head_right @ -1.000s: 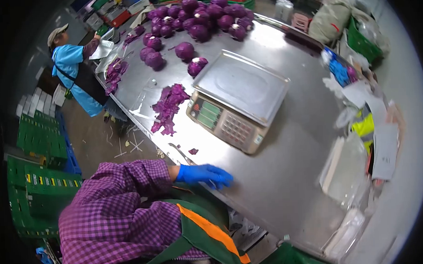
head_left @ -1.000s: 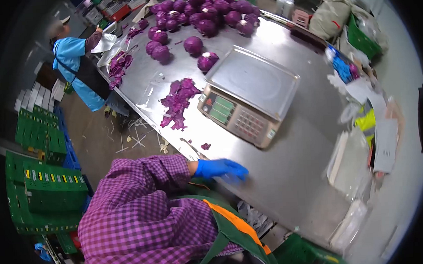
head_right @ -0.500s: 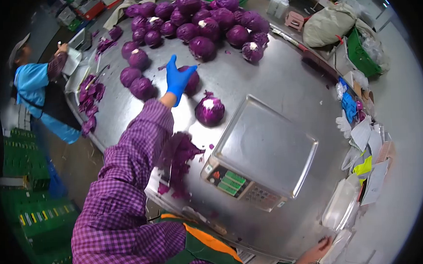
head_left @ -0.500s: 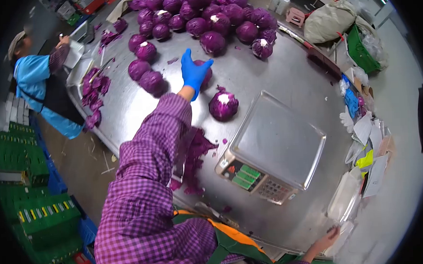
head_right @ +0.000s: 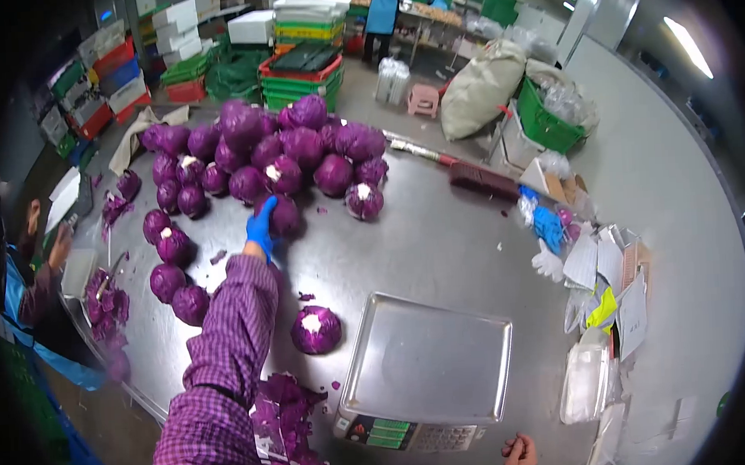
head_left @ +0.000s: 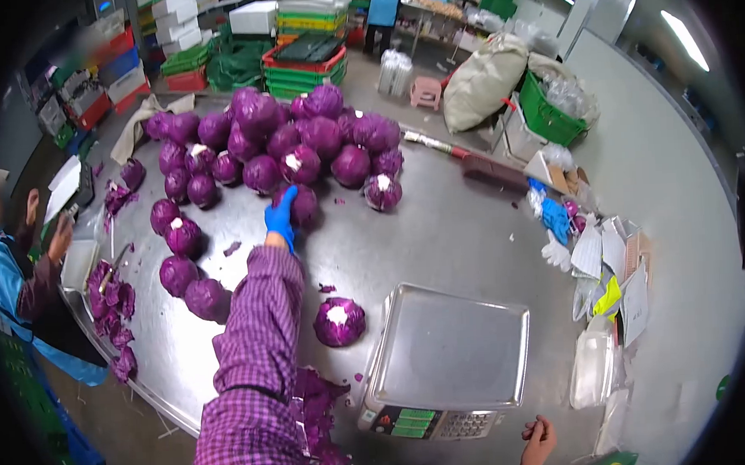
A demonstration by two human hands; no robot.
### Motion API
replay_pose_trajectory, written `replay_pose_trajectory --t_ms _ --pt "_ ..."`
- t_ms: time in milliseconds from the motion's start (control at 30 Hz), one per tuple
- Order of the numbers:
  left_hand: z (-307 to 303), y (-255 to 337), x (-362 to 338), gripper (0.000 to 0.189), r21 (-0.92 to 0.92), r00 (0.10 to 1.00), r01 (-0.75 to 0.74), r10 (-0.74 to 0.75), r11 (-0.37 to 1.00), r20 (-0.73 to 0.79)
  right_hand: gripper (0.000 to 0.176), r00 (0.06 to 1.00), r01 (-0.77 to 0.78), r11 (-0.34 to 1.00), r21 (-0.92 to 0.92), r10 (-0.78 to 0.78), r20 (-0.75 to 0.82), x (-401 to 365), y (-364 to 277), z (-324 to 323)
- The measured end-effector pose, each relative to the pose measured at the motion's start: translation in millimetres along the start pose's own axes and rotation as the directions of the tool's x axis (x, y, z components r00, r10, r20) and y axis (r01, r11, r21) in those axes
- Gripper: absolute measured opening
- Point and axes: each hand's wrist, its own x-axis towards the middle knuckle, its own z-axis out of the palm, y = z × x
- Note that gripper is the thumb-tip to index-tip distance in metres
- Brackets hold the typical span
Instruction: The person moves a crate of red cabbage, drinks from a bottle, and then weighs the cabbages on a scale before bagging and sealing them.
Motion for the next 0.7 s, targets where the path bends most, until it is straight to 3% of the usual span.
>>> replay_pose_trajectory --t_ms 33,67,167,267,333,367,400,433,467,533,567,600,633,700 --pt "2.5 13.6 -32.4 0.059 0.078 0.996 0.084 -0.084 0.993 0.007 0.016 0.978 0.208 0.975 0.073 -0.206 -0.032 12.4 5.8 8.8" --pt "7.4 25.8 -61.3 0.065 0.154 0.994 0.089 -0.097 0.984 0.049 0.016 0.976 0.219 0.972 0.087 -0.216 -0.036 15.1 -6.3 16.6" --pt "11.1 28.0 -107.3 0.069 0.112 0.901 0.143 -0.176 0.983 0.396 0.021 0.961 0.189 0.936 0.298 -0.238 0.139 13.4 -72.9 55.0" --pt "37.6 19.8 -202.7 0.064 0.094 0.714 0.230 -0.233 0.969 0.660 0.041 0.895 0.148 0.907 0.393 -0.292 0.336 12.2 -106.7 98.4" --pt "53.2 11.9 -272.3 0.055 0.145 0.594 0.276 -0.287 0.950 0.751 0.063 0.780 -0.098 0.775 0.625 -0.330 0.532 6.4 -118.1 123.9" --pt "61.3 39.4 -327.3 0.052 0.250 0.580 0.303 -0.386 0.920 0.718 0.063 0.751 -0.101 0.796 0.596 -0.332 0.571 3.6 -121.6 129.4" --pt "70.7 -8.7 -326.2 0.054 0.241 0.473 0.198 -0.308 0.950 0.826 0.069 0.710 -0.157 0.709 0.688 -0.404 0.578 -3.2 -122.4 135.9" --pt "70.3 -14.4 -358.6 0.058 0.310 0.440 0.142 -0.341 0.940 0.831 0.077 0.640 -0.248 0.630 0.736 -0.465 0.612 -13.1 -120.8 140.0" --pt "72.2 -29.6 -386.1 0.062 0.311 0.456 0.027 -0.289 0.950 0.842 0.070 0.667 -0.225 0.644 0.731 -0.444 0.598 -15.6 -118.7 137.2" --pt "63.9 -24.5 -428.9 0.067 0.360 0.462 -0.076 -0.287 0.930 0.839 0.071 0.715 -0.428 0.597 0.678 -0.235 0.658 8.9 -93.7 116.9" --pt "52.0 -23.1 -438.3 0.067 0.346 0.514 -0.053 -0.271 0.937 0.814 0.072 0.735 -0.410 0.619 0.670 -0.211 0.645 17.5 -81.0 103.4" --pt "39.3 -20.9 -445.3 0.069 0.367 0.553 -0.179 -0.215 0.913 0.805 0.074 0.754 -0.390 0.641 0.661 -0.190 0.629 17.7 -77.2 94.8" --pt "25.9 -17.8 -449.1 0.071 0.397 0.565 -0.309 -0.169 0.864 0.807 0.075 0.810 -0.265 0.739 0.619 -0.178 0.559 16.0 -72.6 88.7" --pt "-18.9 3.6 -442.8 0.065 0.327 0.651 -0.255 -0.088 0.910 0.754 0.069 0.876 -0.053 0.900 0.432 -0.166 0.453 1.4 -85.1 70.9"
